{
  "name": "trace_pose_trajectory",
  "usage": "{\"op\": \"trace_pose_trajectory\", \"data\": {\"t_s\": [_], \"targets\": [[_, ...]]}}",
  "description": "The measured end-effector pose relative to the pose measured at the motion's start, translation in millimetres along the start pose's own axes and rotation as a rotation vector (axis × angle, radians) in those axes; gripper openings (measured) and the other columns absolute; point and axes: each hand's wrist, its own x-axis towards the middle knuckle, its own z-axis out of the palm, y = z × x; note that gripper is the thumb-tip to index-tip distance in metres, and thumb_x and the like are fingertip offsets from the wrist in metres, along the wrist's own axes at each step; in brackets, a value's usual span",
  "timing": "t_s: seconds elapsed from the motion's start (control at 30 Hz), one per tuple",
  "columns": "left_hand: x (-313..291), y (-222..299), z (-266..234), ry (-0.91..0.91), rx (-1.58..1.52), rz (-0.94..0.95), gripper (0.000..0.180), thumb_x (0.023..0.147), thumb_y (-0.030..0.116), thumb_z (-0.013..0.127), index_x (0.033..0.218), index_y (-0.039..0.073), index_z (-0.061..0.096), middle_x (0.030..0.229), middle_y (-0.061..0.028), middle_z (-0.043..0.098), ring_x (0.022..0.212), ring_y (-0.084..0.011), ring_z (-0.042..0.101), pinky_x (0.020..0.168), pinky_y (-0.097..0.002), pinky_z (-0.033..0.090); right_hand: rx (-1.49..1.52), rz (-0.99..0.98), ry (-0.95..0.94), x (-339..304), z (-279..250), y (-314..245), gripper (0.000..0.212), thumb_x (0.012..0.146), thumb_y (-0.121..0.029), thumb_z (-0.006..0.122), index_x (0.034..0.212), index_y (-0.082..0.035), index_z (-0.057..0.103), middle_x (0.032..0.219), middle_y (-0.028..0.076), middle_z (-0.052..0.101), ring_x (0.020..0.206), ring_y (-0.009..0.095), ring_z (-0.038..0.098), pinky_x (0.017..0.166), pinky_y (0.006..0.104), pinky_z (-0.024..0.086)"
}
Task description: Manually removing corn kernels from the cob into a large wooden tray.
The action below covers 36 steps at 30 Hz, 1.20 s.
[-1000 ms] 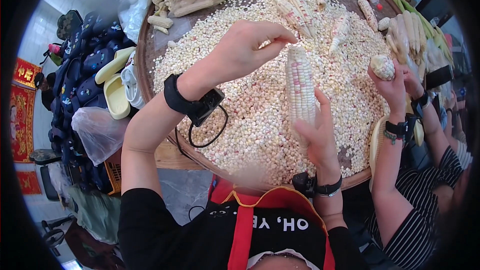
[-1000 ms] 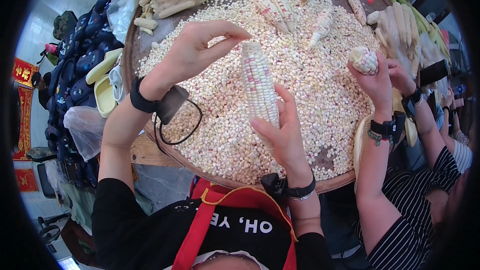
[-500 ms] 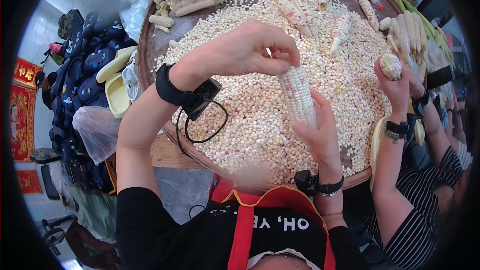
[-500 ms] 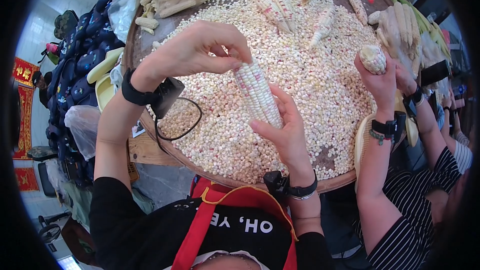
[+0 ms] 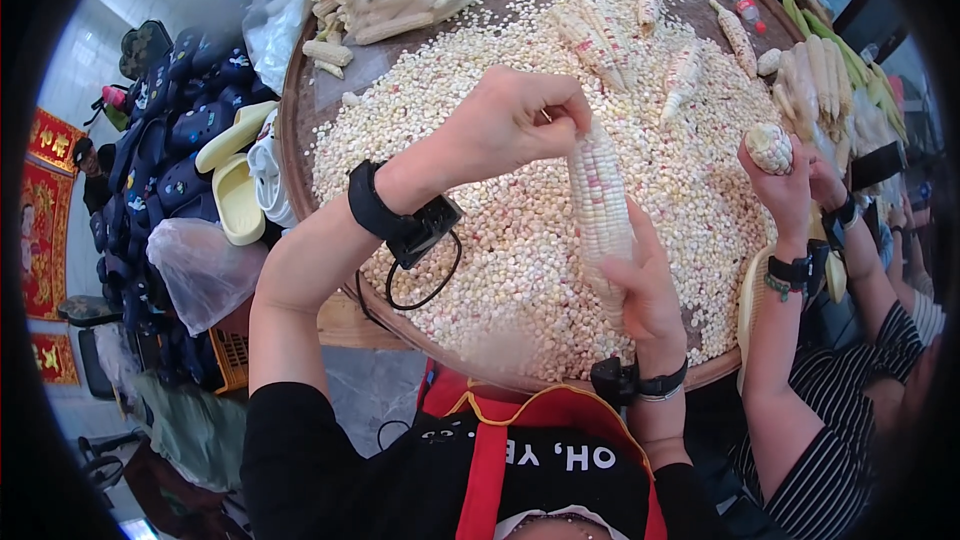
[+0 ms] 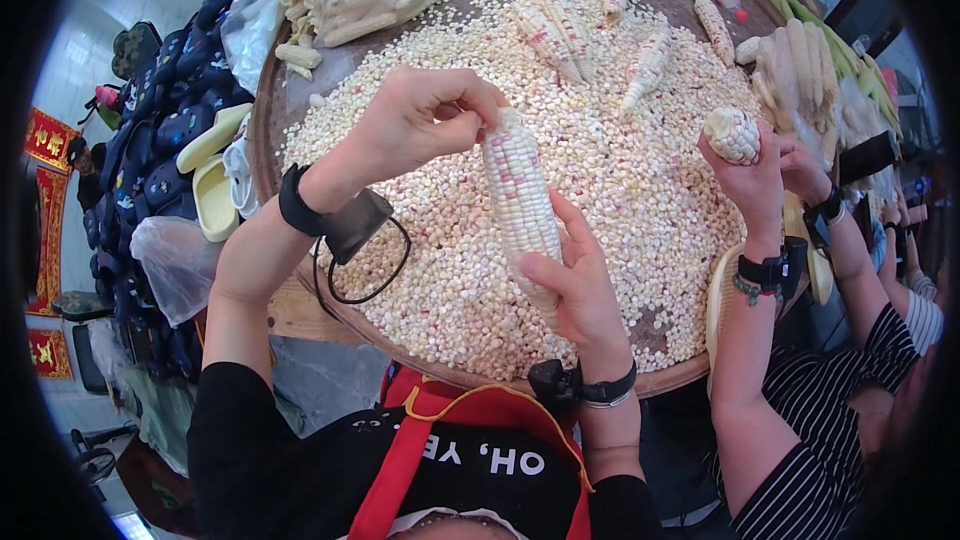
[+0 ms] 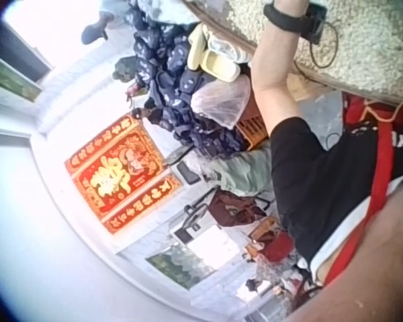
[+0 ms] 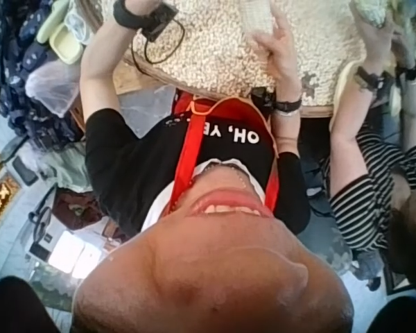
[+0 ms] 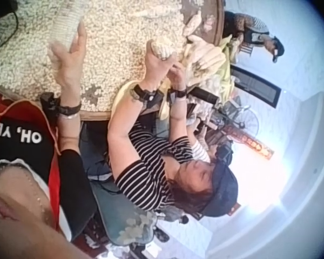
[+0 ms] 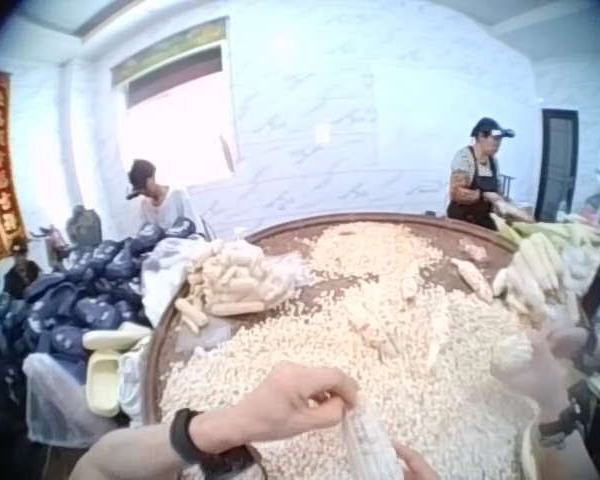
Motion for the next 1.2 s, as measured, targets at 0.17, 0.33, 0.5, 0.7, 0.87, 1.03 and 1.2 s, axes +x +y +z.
{"op": "trace_pose_trajectory", "data": {"t_s": [0.17, 0.33, 0.5, 0.7, 0.87, 1.03, 1.2], "targets": [[3.2, -2.0, -9.8, -0.037, -0.062, 0.012, 0.012, 0.079, 0.000, 0.052, 0.086, -0.001, 0.061, 0.080, -0.0052, 0.062, 0.071, -0.0099, 0.059, 0.064, -0.0227, 0.049, 0.048, -0.012, -0.020, -3.1, 0.8, 1.1, 0.075, 0.072, 0.006, 0.062, 0.135, -0.004, 0.023, 0.120, 0.011, 0.046, 0.106, 0.017, 0.049, 0.086, 0.0284, 0.044], [3.0, -4.8, -2.4, 0.084, -0.264, 0.036, 0.017, 0.086, 0.007, 0.051, 0.097, -0.002, 0.059, 0.077, -0.0022, 0.060, 0.069, -0.0079, 0.057, 0.061, -0.0223, 0.048, -0.066, -0.111, 0.043, -2.8, 6.5, -1.9, 0.073, 0.072, 0.006, 0.063, 0.134, -0.005, 0.025, 0.120, 0.011, 0.045, 0.106, 0.017, 0.048, 0.085, 0.0278, 0.044], [4.9, 11.7, -2.3, -0.162, -0.199, -0.165, 0.021, 0.086, 0.013, 0.054, 0.102, 0.001, 0.059, 0.076, -0.0006, 0.059, 0.071, -0.0050, 0.055, 0.059, -0.0196, 0.045, -0.234, -0.176, 0.080, -1.5, 8.4, 2.0, 0.072, 0.072, 0.006, 0.063, 0.133, -0.005, 0.026, 0.120, 0.010, 0.044, 0.105, 0.016, 0.048, 0.085, 0.0273, 0.044], [6.1, 3.4, -7.7, -0.201, -0.242, -0.120, 0.023, 0.081, 0.017, 0.059, 0.098, 0.003, 0.061, 0.079, -0.0029, 0.061, 0.068, -0.0071, 0.055, 0.059, -0.0218, 0.045, -0.297, -0.175, 0.058, -1.0, 17.6, -0.3, 0.072, 0.074, 0.003, 0.062, 0.135, 0.000, 0.023, 0.122, 0.010, 0.043, 0.105, 0.016, 0.048, 0.089, 0.0278, 0.040], [1.7, 4.4, -13.6, -0.243, -0.093, -0.070, 0.022, 0.081, 0.011, 0.062, 0.102, 0.003, 0.061, 0.077, 0.0008, 0.059, 0.069, -0.0030, 0.052, 0.060, -0.0183, 0.043, -0.251, 0.010, -0.044, -4.2, 11.3, 0.2, 0.069, 0.077, 0.001, 0.060, 0.135, 0.004, 0.023, 0.122, 0.010, 0.045, 0.109, 0.015, 0.045, 0.094, 0.0270, 0.035], [2.9, 13.8, -20.2, -0.289, -0.011, -0.028, 0.023, 0.080, 0.010, 0.062, 0.102, 0.004, 0.062, 0.077, 0.0012, 0.059, 0.069, -0.0036, 0.052, 0.062, -0.0191, 0.043, -0.297, -0.044, -0.043, -3.5, 14.2, 3.7, 0.069, 0.076, -0.004, 0.058, 0.135, 0.003, 0.023, 0.118, 0.011, 0.047, 0.097, 0.017, 0.053, 0.079, 0.0283, 0.047], [0.8, 10.3, -14.6, -0.234, 0.092, 0.113, 0.023, 0.077, 0.005, 0.058, 0.099, 0.004, 0.061, 0.078, -0.0045, 0.062, 0.068, -0.0122, 0.059, 0.059, -0.0260, 0.047, -0.242, -0.011, -0.013, -5.1, 18.1, 0.9, 0.071, 0.075, -0.013, 0.059, 0.135, 0.001, 0.023, 0.114, 0.011, 0.049, 0.086, 0.018, 0.058, 0.064, 0.0281, 0.054]]}}
